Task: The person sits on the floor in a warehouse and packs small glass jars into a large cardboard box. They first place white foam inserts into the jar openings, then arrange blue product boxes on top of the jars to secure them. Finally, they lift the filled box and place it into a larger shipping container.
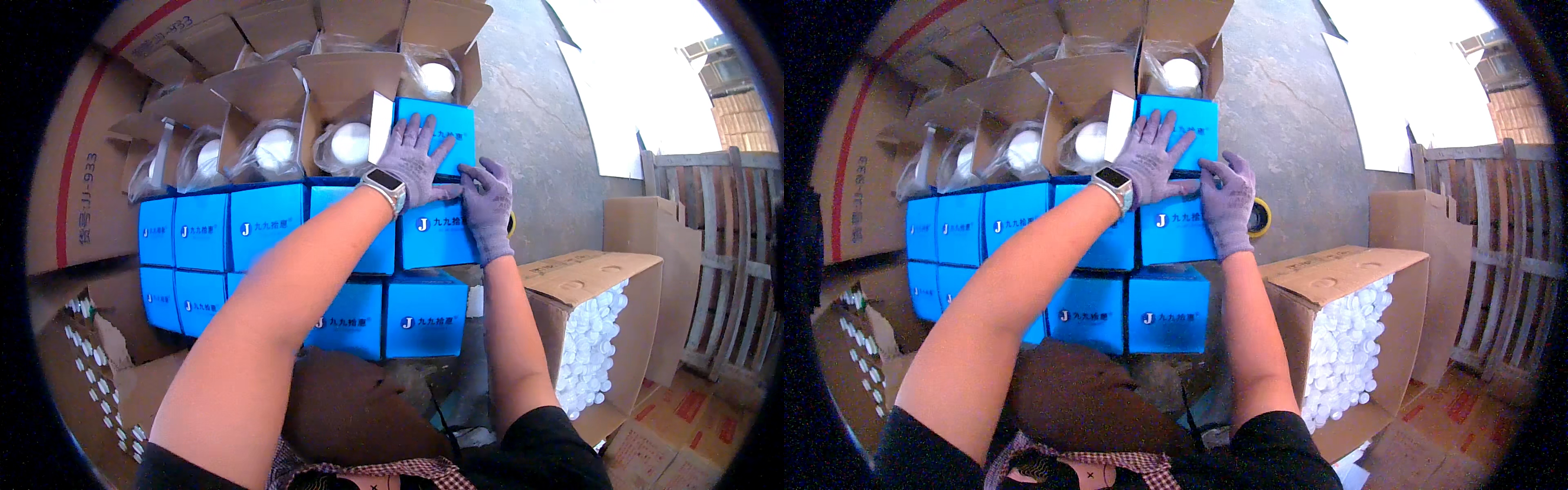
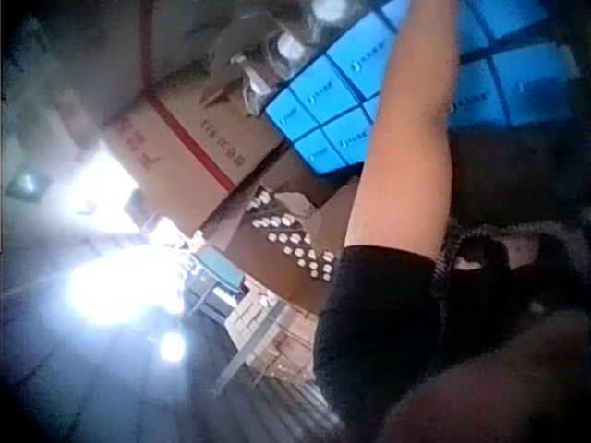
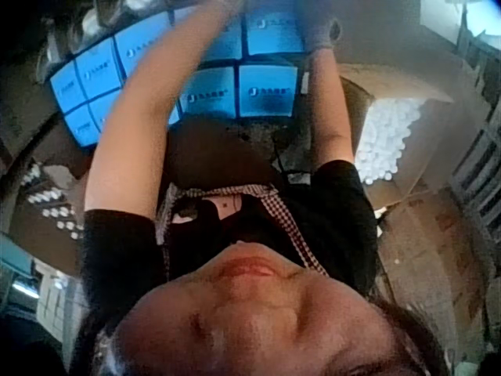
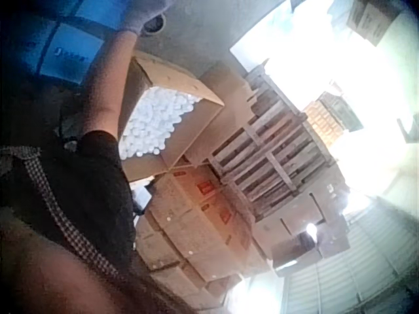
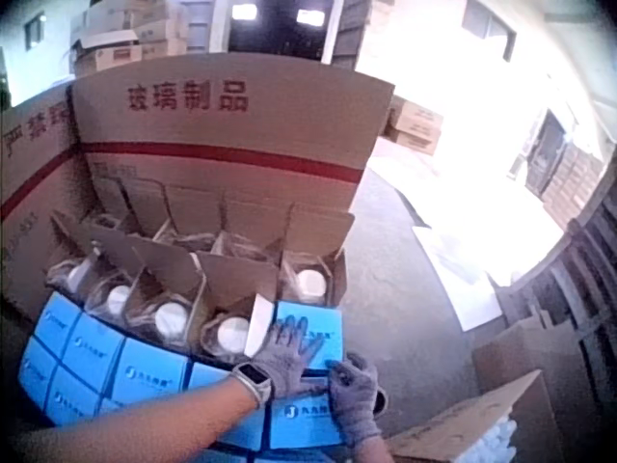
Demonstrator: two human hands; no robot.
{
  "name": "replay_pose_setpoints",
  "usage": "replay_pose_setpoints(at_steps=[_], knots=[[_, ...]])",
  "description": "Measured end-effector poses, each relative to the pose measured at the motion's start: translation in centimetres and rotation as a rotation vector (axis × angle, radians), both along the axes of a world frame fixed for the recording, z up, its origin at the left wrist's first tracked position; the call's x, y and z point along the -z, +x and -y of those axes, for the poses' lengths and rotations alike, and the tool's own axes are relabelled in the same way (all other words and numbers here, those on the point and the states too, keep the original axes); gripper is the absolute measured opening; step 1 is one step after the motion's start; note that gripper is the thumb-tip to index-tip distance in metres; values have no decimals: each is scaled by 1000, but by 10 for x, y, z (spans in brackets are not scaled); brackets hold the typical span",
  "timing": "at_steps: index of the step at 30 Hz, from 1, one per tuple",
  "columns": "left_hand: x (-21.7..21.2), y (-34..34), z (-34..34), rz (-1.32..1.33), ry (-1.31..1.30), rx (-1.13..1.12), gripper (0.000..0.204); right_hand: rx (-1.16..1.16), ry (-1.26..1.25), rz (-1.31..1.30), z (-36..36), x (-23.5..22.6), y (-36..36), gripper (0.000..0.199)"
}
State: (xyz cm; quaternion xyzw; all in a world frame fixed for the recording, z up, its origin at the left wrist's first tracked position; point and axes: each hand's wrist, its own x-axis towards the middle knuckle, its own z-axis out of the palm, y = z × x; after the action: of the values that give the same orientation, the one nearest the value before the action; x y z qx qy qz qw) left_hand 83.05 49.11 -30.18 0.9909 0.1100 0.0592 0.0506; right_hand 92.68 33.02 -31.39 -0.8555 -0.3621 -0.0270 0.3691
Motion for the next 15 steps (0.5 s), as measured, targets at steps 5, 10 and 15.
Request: replay_pose_setpoints(at_steps=[5, 10, 15], knots=[[-5, 0, 6, -142, -72, -47, 92, 26, -144, 67, -5, -8, -10, 20], [-48, -54, -12, 324, -587, 151, 63, -142, 164, -156, -37, -43, -19, 40], [-46, -151, -58, 511, -113, -283, 67, -589, -49, -33, -106, -69, -74, 79]])
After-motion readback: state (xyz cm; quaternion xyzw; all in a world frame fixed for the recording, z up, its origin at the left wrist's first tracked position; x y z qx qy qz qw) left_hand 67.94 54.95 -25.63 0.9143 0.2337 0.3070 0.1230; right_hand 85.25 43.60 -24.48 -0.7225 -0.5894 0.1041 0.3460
